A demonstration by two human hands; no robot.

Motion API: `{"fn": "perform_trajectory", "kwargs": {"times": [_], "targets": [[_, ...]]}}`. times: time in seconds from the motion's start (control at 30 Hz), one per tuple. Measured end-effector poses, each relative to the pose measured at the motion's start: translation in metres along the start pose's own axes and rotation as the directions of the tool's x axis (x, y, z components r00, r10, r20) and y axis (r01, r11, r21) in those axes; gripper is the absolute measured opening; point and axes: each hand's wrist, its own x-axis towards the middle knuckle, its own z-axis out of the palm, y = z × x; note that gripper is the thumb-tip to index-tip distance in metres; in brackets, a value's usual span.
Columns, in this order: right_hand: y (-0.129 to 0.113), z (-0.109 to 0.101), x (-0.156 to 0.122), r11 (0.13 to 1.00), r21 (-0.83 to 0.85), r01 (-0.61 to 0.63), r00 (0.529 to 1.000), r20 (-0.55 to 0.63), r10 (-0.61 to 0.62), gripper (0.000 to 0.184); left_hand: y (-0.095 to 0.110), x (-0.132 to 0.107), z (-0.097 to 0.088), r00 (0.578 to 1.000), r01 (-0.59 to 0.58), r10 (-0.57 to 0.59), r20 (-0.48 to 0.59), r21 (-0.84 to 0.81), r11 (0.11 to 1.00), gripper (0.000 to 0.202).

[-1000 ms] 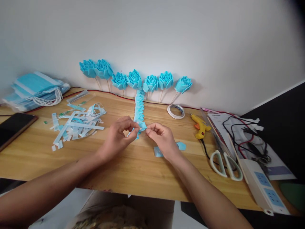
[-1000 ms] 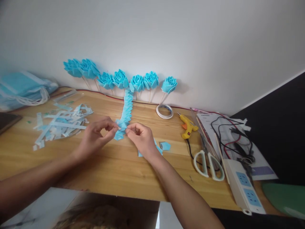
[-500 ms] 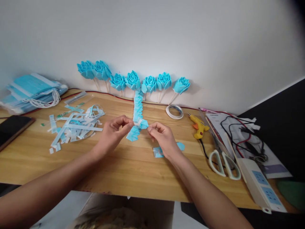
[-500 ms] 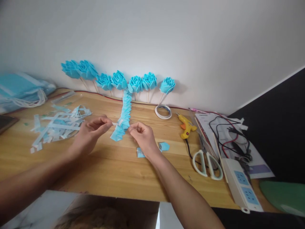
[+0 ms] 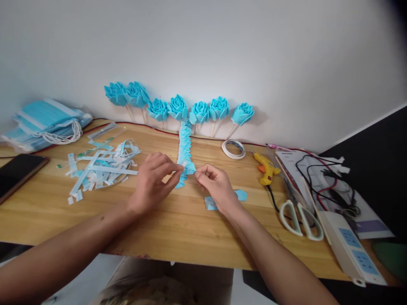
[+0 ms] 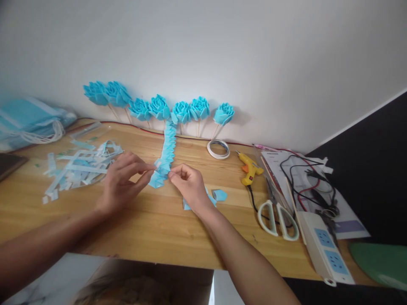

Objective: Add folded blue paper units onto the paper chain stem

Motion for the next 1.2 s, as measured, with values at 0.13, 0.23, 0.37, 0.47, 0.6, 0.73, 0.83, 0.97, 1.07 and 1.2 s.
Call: {"fn": "perform_trajectory", "kwargs": {"times": [0.13, 0.23, 0.37, 0.47, 0.6, 0.73, 0.83, 0.97, 1.07, 1.2], "targets": [[-0.0008, 0.0004, -0.0007, 1.0, 0.001, 0.004, 1.0, 0.007, -0.004, 0.019, -0.0026, -0.0006, 0.0007, 0.992, -0.116, 0.122, -0.038, 0.13, 0.985, 0.005], [0.0002, 0.0009, -0.0009, 1.0, -0.004, -0.001, 1.0, 0.003, 0.001, 0.017, -0.0039, -0.0006, -0.0008, 0.981, -0.173, 0.188, -0.053, 0.205, 0.963, 0.007], [0.0014, 0.0019, -0.0012, 1.0, 0.006, 0.007, 1.0, 0.019, -0.007, 0.017, -0.0038, 0.0, -0.0029, 0.97, -0.222, 0.241, -0.04, 0.262, 0.939, 0.009], [0.0009, 0.0026, -0.0016, 1.0, 0.017, 0.017, 1.0, 0.026, -0.018, 0.016, -0.0036, -0.0007, -0.0018, 0.962, -0.261, 0.273, -0.012, 0.261, 0.929, 0.009], [-0.0004, 0.0026, -0.002, 0.999, 0.028, 0.018, 0.999, 0.028, -0.019, 0.018, -0.0036, -0.0022, 0.001, 0.957, -0.285, 0.287, 0.027, 0.257, 0.924, 0.009], [-0.0007, 0.002, -0.002, 0.999, 0.054, 0.005, 0.999, 0.037, -0.007, 0.018, -0.0033, -0.0027, 0.0018, 0.955, -0.298, 0.287, 0.077, 0.251, 0.921, 0.008], [-0.0007, 0.0022, -0.0021, 0.998, 0.065, -0.007, 0.999, 0.054, 0.003, 0.017, -0.0031, -0.0032, 0.0017, 0.953, -0.302, 0.287, 0.095, 0.237, 0.923, 0.01], [-0.0011, 0.003, -0.003, 0.997, 0.081, -0.019, 0.997, 0.08, 0.013, 0.016, -0.0029, -0.0042, 0.0016, 0.953, -0.3, 0.281, 0.112, 0.242, 0.923, 0.01], [-0.0022, 0.0028, -0.0039, 0.993, 0.114, -0.025, 0.995, 0.102, 0.013, 0.015, -0.0029, -0.0045, 0.0013, 0.951, -0.307, 0.283, 0.127, 0.24, 0.921, 0.01], [-0.0042, 0.0019, -0.0048, 0.991, 0.133, 0.006, 0.991, 0.132, -0.024, 0.017, -0.0023, -0.0044, 0.002, 0.951, -0.304, 0.28, 0.128, 0.236, 0.923, 0.006]]}}
